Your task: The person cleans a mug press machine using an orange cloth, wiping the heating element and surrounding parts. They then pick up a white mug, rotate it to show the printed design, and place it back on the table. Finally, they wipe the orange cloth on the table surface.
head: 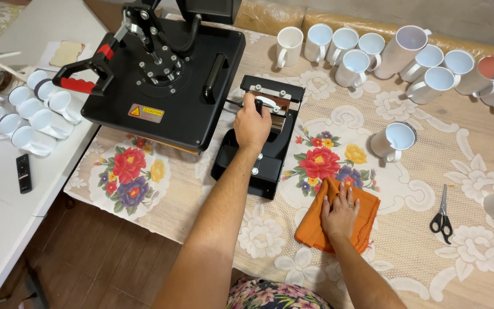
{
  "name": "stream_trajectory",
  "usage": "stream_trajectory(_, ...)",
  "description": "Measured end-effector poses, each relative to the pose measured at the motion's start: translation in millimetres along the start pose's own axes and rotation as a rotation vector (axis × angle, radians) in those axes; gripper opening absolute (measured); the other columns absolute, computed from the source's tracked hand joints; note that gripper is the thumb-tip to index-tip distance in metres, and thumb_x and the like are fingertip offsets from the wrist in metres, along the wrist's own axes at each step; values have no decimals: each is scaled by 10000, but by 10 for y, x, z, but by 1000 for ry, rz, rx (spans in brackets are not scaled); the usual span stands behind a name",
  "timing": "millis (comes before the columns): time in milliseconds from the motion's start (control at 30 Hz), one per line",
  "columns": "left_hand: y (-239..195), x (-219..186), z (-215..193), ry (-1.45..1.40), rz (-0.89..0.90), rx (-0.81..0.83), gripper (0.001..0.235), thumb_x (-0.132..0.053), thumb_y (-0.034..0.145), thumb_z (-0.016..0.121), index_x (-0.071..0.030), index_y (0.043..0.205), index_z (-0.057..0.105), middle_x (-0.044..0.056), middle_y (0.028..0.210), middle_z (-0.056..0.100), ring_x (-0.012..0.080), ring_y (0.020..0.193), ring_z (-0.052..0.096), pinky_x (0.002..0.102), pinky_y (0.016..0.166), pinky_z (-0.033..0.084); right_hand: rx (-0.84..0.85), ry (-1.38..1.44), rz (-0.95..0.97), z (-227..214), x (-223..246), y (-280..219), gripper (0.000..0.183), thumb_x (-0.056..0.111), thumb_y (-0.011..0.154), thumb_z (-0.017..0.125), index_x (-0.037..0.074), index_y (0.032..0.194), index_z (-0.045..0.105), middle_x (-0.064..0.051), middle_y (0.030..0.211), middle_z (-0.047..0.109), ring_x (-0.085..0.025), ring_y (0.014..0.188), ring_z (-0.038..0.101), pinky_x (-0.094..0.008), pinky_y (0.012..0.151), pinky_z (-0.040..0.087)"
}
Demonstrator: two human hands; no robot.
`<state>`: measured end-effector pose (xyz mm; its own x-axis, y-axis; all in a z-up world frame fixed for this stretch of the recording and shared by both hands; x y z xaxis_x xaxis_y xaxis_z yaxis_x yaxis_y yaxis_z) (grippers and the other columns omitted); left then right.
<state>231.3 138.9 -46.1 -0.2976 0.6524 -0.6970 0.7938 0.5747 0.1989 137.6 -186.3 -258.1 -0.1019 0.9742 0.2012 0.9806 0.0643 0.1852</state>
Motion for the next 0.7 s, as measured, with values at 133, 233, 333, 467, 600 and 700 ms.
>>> stream_trajectory(133,12,-16,-37,15,-24,-2,267,-255,898,547,-151,1124,450,175,853,721,433,823,730,554,765,573,22,33,3,-11,25,42,492,505,1025,435,107,986,722,44,1637,431,-222,1525,357,-492,1235,236)
stream_trajectory(233,5,-9,-10,21,-27,7,272,-261,897,544,-153,1127,448,178,855,723,440,826,729,559,772,570,31,29,6,7,11,29,498,514,1019,432,112,977,722,43,1640,429,-228,1530,352,-499,1237,231)
stream_trajectory(333,7,-8,15,24,-21,8,272,-265,897,545,-157,1127,448,175,849,721,436,822,729,555,768,573,31,24,13,26,-9,23,492,516,1018,434,120,992,726,49,1642,428,-227,1532,348,-500,1240,226)
stream_trajectory(467,-3,-39,-41,12,-20,11,267,-254,897,549,-148,1121,451,185,854,723,448,830,727,559,772,570,37,0,11,67,-20,32,484,523,1015,438,133,1009,725,63,1650,415,-212,1537,340,-497,1242,228)
stream_trajectory(600,14,-32,-31,8,-13,4,267,-247,897,552,-143,1122,451,189,854,721,449,828,727,563,763,572,51,21,20,79,-21,40,507,511,1029,419,110,995,726,48,1648,419,-217,1540,334,-493,1248,219)
stream_trajectory(700,1,-18,-35,12,-8,-3,258,-238,897,554,-142,1115,456,185,862,726,441,832,731,557,763,576,15,-11,6,96,-25,18,483,524,1006,446,132,1004,728,68,1643,431,-212,1533,353,-499,1237,246)
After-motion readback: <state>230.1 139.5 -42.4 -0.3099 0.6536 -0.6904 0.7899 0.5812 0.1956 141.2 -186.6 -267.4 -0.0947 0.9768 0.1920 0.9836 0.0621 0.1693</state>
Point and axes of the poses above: each hand's wrist, its own y-axis towards the middle knuckle, its own z-axis out of the palm, x = y × z, the point moved 6 cm from there along y, towards the middle knuckle
